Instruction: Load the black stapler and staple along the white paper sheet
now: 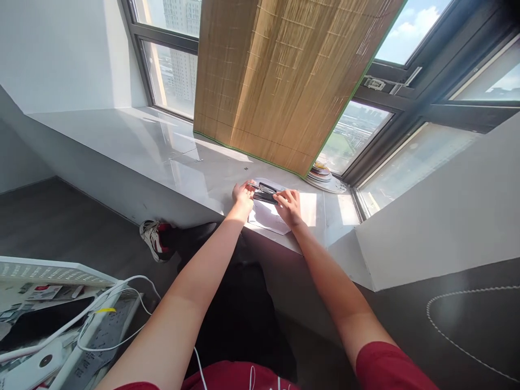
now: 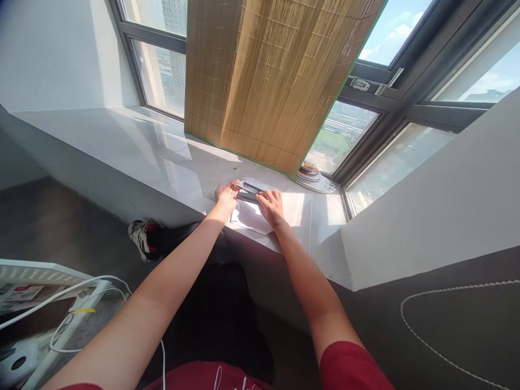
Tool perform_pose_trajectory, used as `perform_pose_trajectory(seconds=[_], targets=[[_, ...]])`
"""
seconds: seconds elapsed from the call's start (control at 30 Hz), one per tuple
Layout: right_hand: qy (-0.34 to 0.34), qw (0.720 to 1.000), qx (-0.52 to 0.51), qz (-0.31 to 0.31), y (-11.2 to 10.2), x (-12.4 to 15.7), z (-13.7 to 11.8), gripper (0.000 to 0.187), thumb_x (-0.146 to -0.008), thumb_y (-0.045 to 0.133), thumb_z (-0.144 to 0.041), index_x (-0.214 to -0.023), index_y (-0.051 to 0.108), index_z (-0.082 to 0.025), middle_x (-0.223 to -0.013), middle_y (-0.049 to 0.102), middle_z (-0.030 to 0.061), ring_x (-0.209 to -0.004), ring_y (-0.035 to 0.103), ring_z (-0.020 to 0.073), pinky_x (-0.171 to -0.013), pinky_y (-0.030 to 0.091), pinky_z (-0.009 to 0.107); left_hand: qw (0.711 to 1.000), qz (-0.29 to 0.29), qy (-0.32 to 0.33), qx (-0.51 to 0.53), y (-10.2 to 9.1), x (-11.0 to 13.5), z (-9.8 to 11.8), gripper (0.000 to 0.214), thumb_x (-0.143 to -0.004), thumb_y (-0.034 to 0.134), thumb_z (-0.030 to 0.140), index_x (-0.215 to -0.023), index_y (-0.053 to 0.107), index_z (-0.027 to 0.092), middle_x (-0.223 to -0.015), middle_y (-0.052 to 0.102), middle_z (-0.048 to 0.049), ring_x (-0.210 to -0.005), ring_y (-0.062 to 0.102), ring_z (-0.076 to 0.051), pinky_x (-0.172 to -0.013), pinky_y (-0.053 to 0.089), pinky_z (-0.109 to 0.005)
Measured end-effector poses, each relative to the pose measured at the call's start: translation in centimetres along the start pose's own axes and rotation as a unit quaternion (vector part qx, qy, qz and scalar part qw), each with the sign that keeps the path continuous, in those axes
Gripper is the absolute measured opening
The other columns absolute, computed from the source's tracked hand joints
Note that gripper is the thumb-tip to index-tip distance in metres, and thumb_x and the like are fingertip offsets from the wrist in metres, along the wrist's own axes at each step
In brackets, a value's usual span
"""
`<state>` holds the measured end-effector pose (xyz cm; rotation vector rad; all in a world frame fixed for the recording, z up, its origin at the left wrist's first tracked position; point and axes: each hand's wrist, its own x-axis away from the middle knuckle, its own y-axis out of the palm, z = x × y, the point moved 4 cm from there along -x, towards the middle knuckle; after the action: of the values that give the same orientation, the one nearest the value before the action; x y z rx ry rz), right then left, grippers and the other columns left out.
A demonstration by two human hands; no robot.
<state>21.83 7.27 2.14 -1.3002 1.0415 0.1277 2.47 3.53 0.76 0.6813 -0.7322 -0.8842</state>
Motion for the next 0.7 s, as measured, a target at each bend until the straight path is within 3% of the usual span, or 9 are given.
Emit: perform_pose_trajectory(seconds=[0.2,0.33,0.43,0.57,0.7], targets=[[0.024,1.0,0.007,0.01,0.0,0.2,0.0,0.025,-0.094,0.061,-0.008,-0.099,0.077,-0.027,-0.114,0.075,0.0113,-0.111,0.062,0.0323,-0.105,0.046,0.053,0.998,-0.015,0.011,-0.062,0.0,-0.7,-0.1,0.06,-0.115,0.014,0.032,-0.15,0.061,0.017,-0.155,0.066,-0.0198,-0.148,0.066,-0.021,-0.123,0.057,-0.043],[0.079,0.994,-0.001,0.081,-0.7,0.1,0.7,0.015,-0.095,0.061,-0.017,-0.097,0.074,-0.025,-0.106,0.073,0.0114,-0.107,0.061,0.033,-0.104,0.048,0.055,0.994,-0.014,0.024,-0.109,-0.1,-0.4,0.1,0.056,-0.108,0.028,0.018,-0.154,0.061,0.022,-0.159,0.064,-0.0168,-0.154,0.06,-0.02,-0.128,0.053,-0.043],[0.142,0.98,-0.04,0.137,-1.6,0.0,1.6,0.005,-0.094,0.066,-0.029,-0.092,0.067,-0.025,-0.098,0.068,0.0098,-0.101,0.059,0.0318,-0.1,0.05,0.053,0.992,-0.04,0.045,-0.111,0.1,0.1,0.3,0.059,-0.106,0.028,0.013,-0.154,0.06,0.026,-0.16,0.064,-0.016,-0.153,0.061,-0.018,-0.133,0.048,-0.044],[0.246,0.948,-0.118,0.163,-1.7,0.1,3.2,0.028,-0.084,0.077,-0.044,-0.082,0.057,-0.025,-0.089,0.062,0.0046,-0.088,0.057,0.0267,-0.086,0.052,0.043,0.993,-0.059,0.054,-0.093,0.8,0.8,0.5,0.056,-0.106,0.032,0.014,-0.153,0.059,0.025,-0.163,0.061,-0.0197,-0.152,0.062,-0.021,-0.13,0.051,-0.047],[0.346,0.898,-0.245,0.114,-0.2,0.6,4.5,0.042,-0.077,0.085,-0.055,-0.081,0.055,-0.026,-0.082,0.061,0.0019,-0.08,0.057,0.0233,-0.073,0.049,0.037,0.995,-0.059,0.068,-0.044,1.3,1.3,0.6,0.042,-0.11,0.038,0.018,-0.144,0.062,0.022,-0.158,0.065,-0.0237,-0.152,0.063,-0.028,-0.125,0.054,-0.057]])
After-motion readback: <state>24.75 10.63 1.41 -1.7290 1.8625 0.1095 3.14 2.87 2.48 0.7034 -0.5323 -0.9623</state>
